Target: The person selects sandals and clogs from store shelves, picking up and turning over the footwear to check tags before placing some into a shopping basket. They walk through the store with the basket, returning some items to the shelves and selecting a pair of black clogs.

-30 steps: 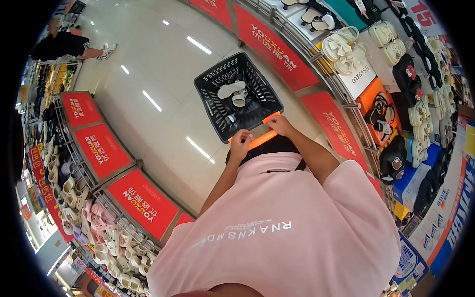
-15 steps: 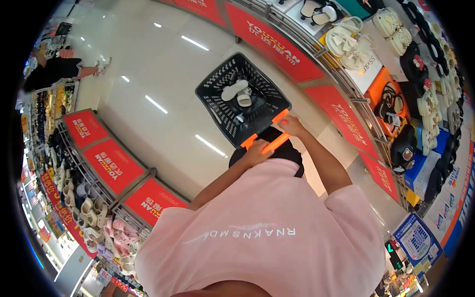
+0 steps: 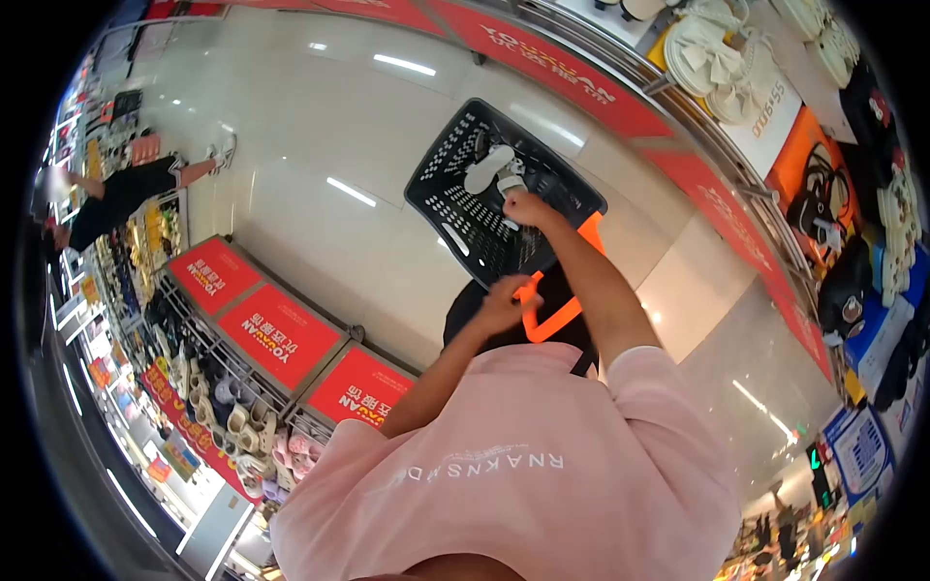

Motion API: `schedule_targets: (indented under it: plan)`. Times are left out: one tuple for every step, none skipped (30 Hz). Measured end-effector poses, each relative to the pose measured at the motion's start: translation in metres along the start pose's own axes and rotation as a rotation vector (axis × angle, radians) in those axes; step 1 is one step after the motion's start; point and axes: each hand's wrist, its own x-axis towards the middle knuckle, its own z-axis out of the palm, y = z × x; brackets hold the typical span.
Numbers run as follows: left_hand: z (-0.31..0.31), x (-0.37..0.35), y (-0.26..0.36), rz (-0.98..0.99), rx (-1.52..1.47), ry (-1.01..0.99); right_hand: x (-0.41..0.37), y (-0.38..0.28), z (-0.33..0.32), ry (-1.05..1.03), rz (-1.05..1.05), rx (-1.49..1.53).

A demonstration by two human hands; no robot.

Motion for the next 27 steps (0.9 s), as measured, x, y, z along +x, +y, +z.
schedule_targets:
  plan:
    - [0.002, 0.016, -0.05, 0.042, -0.204, 0.133, 0.01, 0.002, 0.002, 0.208, 0.076, 0.031]
    - [-0.023, 0.024, -0.061, -0.055, -0.262, 0.2, 0.02, 0.016, 0.012, 0.402, 0.168, 0.043]
    - [-0.043, 0.033, -0.078, -0.101, -0.285, 0.277, 0.019, 0.019, 0.011, 0.406, 0.297, 0.242]
    - [-0.061, 0.047, -0.102, -0.123, -0.261, 0.35, 0.014, 0.018, 0.011, 0.405, 0.423, 0.446]
    - [-0.068, 0.069, -0.145, -0.177, -0.183, 0.389, 0.013, 0.019, 0.015, 0.4, 0.547, 0.653]
    - [-0.092, 0.088, -0.144, -0.265, -0.145, 0.376, 0.011, 0.031, 0.02, 0.357, 0.595, 0.697]
    - [-0.102, 0.114, -0.168, -0.213, -0.153, 0.371, 0.009, 0.039, 0.021, 0.309, 0.683, 0.771]
    - [-0.103, 0.147, -0.204, -0.119, -0.218, 0.42, 0.009, 0.048, 0.021, 0.348, 0.722, 0.87]
    - [-0.102, 0.185, -0.239, 0.052, -0.278, 0.456, 0.01, 0.058, 0.025, 0.386, 0.765, 0.971]
    - [-0.109, 0.211, -0.242, 0.053, -0.215, 0.485, 0.014, 0.074, 0.031, 0.458, 0.764, 1.02]
    - [-0.11, 0.244, -0.267, -0.03, -0.3, 0.39, 0.021, 0.092, 0.039, 0.525, 0.766, 1.064]
    - [-0.111, 0.266, -0.276, 0.163, -0.3, 0.436, 0.03, 0.111, 0.05, 0.584, 0.774, 1.055]
    - [-0.123, 0.285, -0.268, -0.085, -0.009, 0.366, 0.038, 0.12, 0.058, 0.625, 0.802, 1.04]
    - [-0.121, 0.311, -0.274, -0.147, 0.122, 0.382, 0.047, 0.123, 0.064, 0.626, 0.814, 0.953]
    - [-0.121, 0.333, -0.279, -0.083, 0.19, 0.355, 0.061, 0.127, 0.068, 0.631, 0.815, 0.866]
    - [-0.125, 0.349, -0.273, -0.124, 0.224, 0.266, 0.082, 0.146, 0.073, 0.587, 0.748, 0.601]
    - [-0.124, 0.37, -0.279, -0.126, 0.247, 0.194, 0.109, 0.172, 0.078, 0.537, 0.675, 0.34]
    - [-0.12, 0.393, -0.289, -0.13, 0.27, 0.119, 0.132, 0.195, 0.081, 0.479, 0.6, 0.082]
    - [-0.113, 0.414, -0.3, -0.137, 0.292, 0.038, 0.155, 0.198, 0.08, 0.507, 0.533, 0.085]
    - [-0.102, 0.432, -0.311, -0.156, 0.181, 0.063, 0.178, 0.19, 0.078, 0.528, 0.472, 0.089]
    - [-0.091, 0.444, -0.325, -0.181, 0.073, 0.09, 0.2, 0.183, 0.068, 0.474, 0.425, 0.014]
    - [-0.081, 0.452, -0.334, -0.209, -0.028, 0.151, 0.225, 0.183, 0.065, 0.49, 0.389, 0.053]
    - [-0.073, 0.46, -0.347, -0.188, 0.047, 0.206, 0.246, 0.164, 0.059, 0.56, 0.419, 0.148]
    - [-0.067, 0.47, -0.359, -0.161, 0.126, 0.262, 0.269, 0.16, 0.053, 0.563, 0.36, 0.094]
    - [-0.066, 0.476, -0.361, -0.136, 0.205, 0.319, 0.297, 0.17, 0.055, 0.633, 0.298, -0.005]
    - [-0.065, 0.48, -0.364, -0.173, 0.249, 0.273, 0.322, 0.181, 0.056, 0.698, 0.24, -0.107]
    - [-0.066, 0.484, -0.357, -0.225, 0.239, 0.231, 0.339, 0.186, 0.057, 0.717, 0.231, -0.147]
